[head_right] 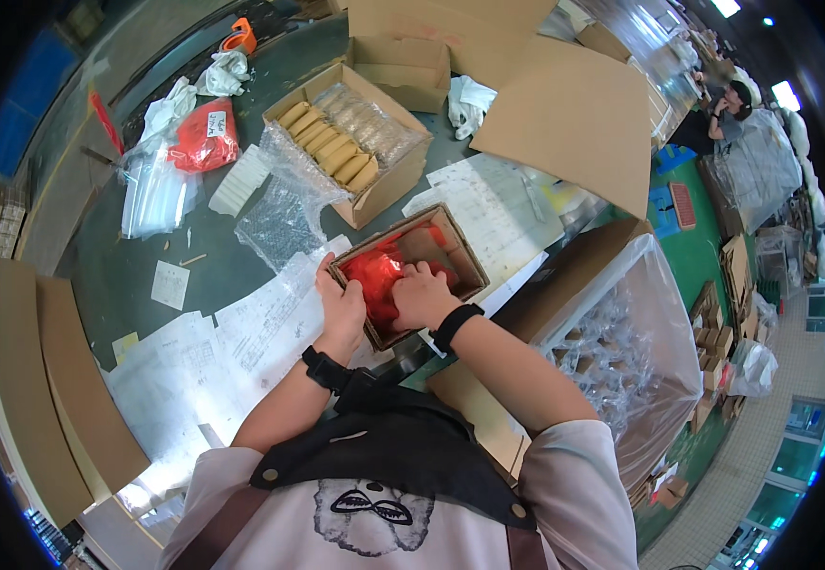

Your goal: The person assembles a cardboard box, opens it, and places a tray of individually wrapped items inside. They then adjust the items within the tray and handle red plastic bags from a nearby box.

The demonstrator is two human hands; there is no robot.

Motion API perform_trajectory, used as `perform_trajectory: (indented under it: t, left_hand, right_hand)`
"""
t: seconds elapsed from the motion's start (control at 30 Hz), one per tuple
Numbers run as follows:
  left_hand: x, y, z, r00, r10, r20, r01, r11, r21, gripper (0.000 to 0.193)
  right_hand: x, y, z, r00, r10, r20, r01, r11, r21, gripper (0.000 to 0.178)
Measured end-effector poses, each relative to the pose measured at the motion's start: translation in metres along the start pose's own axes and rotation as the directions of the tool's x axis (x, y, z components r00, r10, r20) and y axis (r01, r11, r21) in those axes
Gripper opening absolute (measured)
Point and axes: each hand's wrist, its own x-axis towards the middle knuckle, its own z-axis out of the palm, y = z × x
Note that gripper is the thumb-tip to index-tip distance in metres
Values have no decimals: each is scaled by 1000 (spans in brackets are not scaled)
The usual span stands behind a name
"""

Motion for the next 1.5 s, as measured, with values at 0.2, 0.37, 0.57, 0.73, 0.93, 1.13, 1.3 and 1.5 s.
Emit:
perform_trajectory:
  t: [0.2, 0.37, 0.57, 0.73, 0.93, 1.13, 1.3, 1.5]
  left_hand:
    - [0, 0, 1, 1000, -5, 17, 5, 1000, 4, 62]
    - [-1, 7, -1, 1000, -5, 26, 5, 1000, 21, 61]
    - [-10, 43, -16, 901, 423, 97, -433, 891, 136, 53]
    - [-5, 104, 1, 750, -128, 649, 628, 447, -638, 48]
    - [5, 69, 17, 628, -134, 767, 775, 199, -600, 42]
    - [-5, 73, 7, 599, -159, 785, 800, 69, -596, 39]
    - [2, 66, -14, 596, 35, 802, 803, -3, -596, 34]
    - [4, 72, -34, 610, 42, 791, 790, 40, -612, 32]
  right_hand:
    - [-3, -12, 15, 990, -30, -135, 1, 977, -213, 21]
    - [-18, 34, -13, 881, -142, -452, 167, 986, 17, 26]
    - [-36, 62, -44, 949, 144, -282, 145, 593, 792, 21]
    - [-51, 35, -64, 992, -30, -120, 123, 149, 981, 26]
    - [-32, 6, -45, 899, 65, -434, 243, 749, 616, 44]
    - [-49, 15, -78, 891, -52, -450, 407, 527, 746, 34]
    - [-19, 51, -56, 952, -32, -306, 113, 961, 251, 29]
    - [17, 32, -2, 963, 92, -255, -133, 980, -149, 20]
